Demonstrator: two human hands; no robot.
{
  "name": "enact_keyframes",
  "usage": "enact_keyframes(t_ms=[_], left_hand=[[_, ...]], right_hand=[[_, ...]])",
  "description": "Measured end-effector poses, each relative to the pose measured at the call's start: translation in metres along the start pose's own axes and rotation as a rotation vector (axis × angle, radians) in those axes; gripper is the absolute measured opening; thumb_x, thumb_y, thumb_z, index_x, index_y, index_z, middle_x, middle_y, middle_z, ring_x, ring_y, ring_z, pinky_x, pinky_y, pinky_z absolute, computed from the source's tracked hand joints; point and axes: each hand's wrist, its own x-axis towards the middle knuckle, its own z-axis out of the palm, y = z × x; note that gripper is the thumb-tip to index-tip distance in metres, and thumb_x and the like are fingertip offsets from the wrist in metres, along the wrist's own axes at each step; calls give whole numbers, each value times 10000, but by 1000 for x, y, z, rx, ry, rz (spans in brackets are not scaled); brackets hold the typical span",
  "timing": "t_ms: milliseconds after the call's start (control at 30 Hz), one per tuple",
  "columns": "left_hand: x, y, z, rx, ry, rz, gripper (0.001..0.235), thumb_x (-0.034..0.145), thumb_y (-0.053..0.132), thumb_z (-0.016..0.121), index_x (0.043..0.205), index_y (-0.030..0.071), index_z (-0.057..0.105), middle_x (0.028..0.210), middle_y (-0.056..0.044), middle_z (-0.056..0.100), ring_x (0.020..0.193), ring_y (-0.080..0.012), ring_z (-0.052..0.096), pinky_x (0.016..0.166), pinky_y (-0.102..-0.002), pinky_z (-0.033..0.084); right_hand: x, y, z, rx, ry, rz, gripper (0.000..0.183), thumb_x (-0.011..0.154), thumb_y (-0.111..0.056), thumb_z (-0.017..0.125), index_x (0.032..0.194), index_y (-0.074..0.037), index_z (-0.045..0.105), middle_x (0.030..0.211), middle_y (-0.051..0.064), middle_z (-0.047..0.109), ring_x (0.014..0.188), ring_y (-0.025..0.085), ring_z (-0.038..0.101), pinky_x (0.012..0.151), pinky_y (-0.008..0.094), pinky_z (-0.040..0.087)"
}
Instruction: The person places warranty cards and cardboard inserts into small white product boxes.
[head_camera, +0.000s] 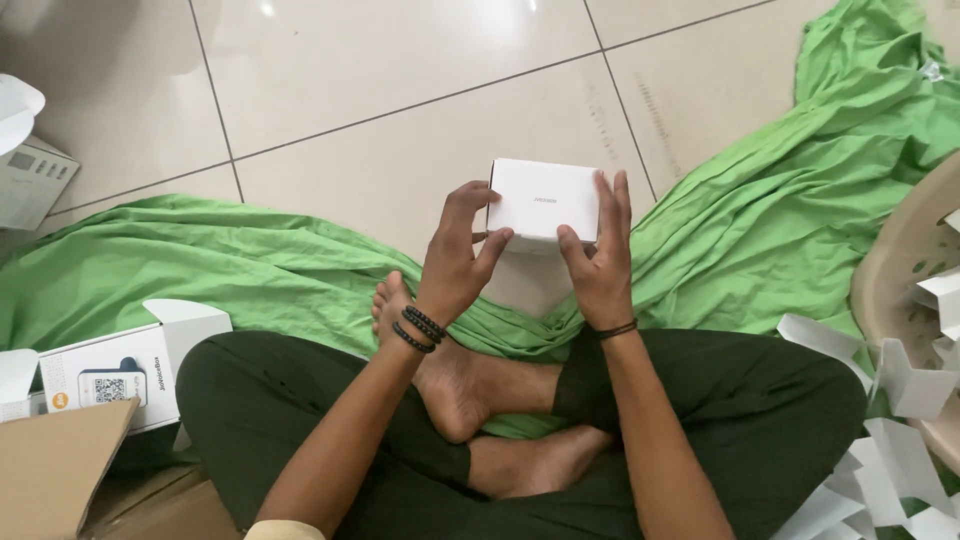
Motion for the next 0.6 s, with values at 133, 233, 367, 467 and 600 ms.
enact_keyframes(t_ms=[133,233,367,467,600], left_hand=[[-8,18,-6,-235,66,-154,623,903,56,706,1459,64,427,1466,-144,486,1317,-303,578,968,-362,616],[-25,7,-2,-166,145,-116,614,884,-32,629,1469,54,462,1423,-138,533,1302,-286,614,1003,-369,591],[-42,-20,8,-72,198,-215,561,878,-65,613,1418,51,517,1297,-114,619,1233,-250,652,985,-363,612],[-43,-27,4,-44,234,-353,491,880,-25,655,1352,37,536,1319,-118,592,1169,-240,634,943,-356,592],[-41,-25,-1,-247,335,-320,400,912,-2,635,1304,30,559,1311,-96,618,1156,-212,649,921,-330,600]], right_hand=[[-9,12,0,235,-22,97,753,977,-105,616,1627,-120,234,1671,218,301,1546,331,330,1203,427,390],[-12,16,7,275,-61,70,826,924,23,588,1643,-117,206,1683,197,298,1564,324,322,1256,435,341],[-21,40,35,133,32,162,876,878,95,595,1631,-114,197,1690,169,247,1557,331,297,1242,456,322],[-40,45,51,599,330,424,843,939,2,569,1645,-143,133,1716,146,174,1570,331,249,1253,477,265],[-37,59,91,831,480,545,800,946,-96,582,1636,-164,184,1661,92,248,1481,263,356,1148,464,351]])
